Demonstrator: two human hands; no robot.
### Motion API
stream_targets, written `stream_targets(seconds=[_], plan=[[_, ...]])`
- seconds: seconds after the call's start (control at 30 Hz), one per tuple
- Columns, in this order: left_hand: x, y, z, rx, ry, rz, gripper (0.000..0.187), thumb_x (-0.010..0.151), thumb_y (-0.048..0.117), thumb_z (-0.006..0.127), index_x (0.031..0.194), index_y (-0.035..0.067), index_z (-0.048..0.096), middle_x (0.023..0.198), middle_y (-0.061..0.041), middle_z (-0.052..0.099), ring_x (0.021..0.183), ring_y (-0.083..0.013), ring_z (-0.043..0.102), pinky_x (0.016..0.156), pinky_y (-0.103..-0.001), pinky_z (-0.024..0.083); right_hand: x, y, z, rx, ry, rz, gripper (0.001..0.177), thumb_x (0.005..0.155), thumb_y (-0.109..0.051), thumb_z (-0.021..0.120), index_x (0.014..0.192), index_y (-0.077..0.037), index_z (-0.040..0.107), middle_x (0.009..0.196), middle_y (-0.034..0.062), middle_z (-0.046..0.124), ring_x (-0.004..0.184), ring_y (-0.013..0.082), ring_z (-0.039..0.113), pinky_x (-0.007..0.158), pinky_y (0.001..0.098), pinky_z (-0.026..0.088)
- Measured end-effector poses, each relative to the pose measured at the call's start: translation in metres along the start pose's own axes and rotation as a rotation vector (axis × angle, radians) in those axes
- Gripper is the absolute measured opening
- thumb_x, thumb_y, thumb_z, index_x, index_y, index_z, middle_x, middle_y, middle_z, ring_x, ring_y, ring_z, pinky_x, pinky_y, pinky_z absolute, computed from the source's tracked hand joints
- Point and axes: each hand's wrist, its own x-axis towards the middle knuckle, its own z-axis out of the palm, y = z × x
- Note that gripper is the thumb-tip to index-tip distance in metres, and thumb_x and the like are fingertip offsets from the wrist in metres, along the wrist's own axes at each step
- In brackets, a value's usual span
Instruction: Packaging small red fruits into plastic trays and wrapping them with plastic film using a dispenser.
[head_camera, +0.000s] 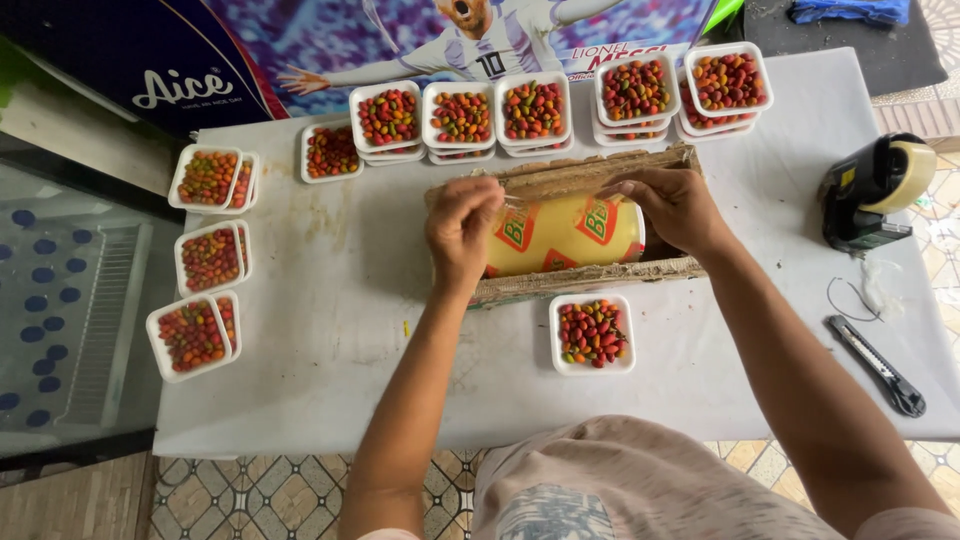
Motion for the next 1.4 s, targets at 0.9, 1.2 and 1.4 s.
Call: stream_targets(seconds=[0.9, 1.2, 1.4], plan=[[0.045, 0.140, -0.084, -0.492, -0.345, -0.221, 0.026, 0.101, 0.025, 0.065, 0.096, 0.002, 0.076, 0.060, -0.008, 0.063, 0.049, -0.0071, 0.055, 0.051, -0.023, 0.054, 0.005, -0.007, 0.006, 0.162, -0.027, -0.126, 0.022, 0.111, -0.014, 0.061, 0.109, 0.002, 0.076, 0.090, 0.0215, 0.074, 0.086, 0.0318, 0.073, 0.083, 0.0488, 0.060], [-0.180, 0.121, -0.055, 0.923, -2.512, -0.814, 0.071, 0.096, 0.024, 0.066, 0.159, 0.016, 0.037, 0.154, -0.017, 0.043, 0.141, -0.0268, 0.045, 0.128, -0.053, 0.014, 0.005, -0.009, -0.002, 0.116, -0.139, -0.162, 0.031, 0.110, -0.021, 0.053, 0.108, 0.002, 0.074, 0.108, 0.0135, 0.076, 0.101, 0.0213, 0.074, 0.090, 0.0330, 0.062], [-0.183, 0.052, -0.063, 0.639, -1.570, -0.544, 0.034, 0.087, 0.038, 0.075, 0.090, 0.005, 0.077, 0.082, -0.020, 0.074, 0.085, -0.0403, 0.075, 0.074, -0.062, 0.058, 0.002, -0.017, 0.010, 0.062, -0.041, -0.052, 0.019, 0.110, -0.020, 0.064, 0.106, -0.008, 0.079, 0.089, 0.0133, 0.075, 0.094, 0.0225, 0.073, 0.089, 0.0403, 0.057]])
